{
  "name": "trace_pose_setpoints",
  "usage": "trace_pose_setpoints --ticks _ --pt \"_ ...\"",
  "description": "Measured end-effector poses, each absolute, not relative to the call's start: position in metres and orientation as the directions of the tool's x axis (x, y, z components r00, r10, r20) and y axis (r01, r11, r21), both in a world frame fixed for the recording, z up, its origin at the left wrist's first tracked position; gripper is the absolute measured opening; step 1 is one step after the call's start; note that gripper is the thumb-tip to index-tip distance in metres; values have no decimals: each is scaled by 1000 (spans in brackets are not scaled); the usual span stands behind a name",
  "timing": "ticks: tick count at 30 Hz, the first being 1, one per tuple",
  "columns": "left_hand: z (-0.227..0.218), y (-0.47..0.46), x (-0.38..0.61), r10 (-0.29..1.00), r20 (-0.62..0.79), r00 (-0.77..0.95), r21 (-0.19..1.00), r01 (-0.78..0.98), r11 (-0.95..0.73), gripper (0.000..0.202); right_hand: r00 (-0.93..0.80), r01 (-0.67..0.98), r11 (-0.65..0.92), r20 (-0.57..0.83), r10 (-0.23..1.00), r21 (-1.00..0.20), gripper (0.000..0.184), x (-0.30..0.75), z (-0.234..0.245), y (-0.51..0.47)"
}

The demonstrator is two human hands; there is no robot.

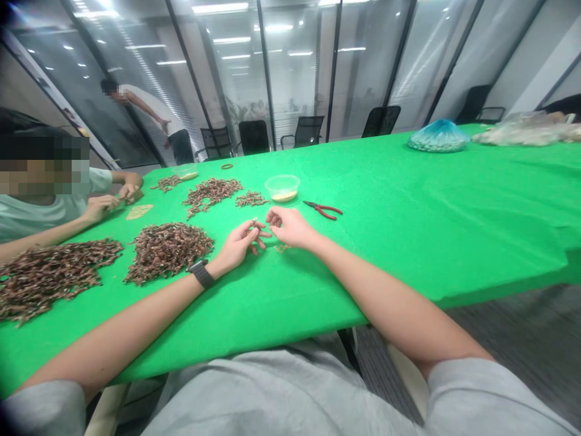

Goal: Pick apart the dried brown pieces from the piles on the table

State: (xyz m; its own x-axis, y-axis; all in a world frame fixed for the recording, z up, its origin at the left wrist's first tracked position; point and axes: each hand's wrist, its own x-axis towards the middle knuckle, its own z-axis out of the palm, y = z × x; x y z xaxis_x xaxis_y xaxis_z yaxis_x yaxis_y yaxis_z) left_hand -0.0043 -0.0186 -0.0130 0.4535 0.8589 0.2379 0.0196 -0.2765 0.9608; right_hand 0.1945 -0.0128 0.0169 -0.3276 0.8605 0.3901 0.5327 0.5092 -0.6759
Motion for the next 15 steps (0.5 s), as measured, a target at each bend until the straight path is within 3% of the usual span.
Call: trace_pose_setpoints --ticks 15 --pt "-13 -19 -4 846 236 478 961 16 -278 44 -284 526 508 421 861 -683 14 189 10 -12"
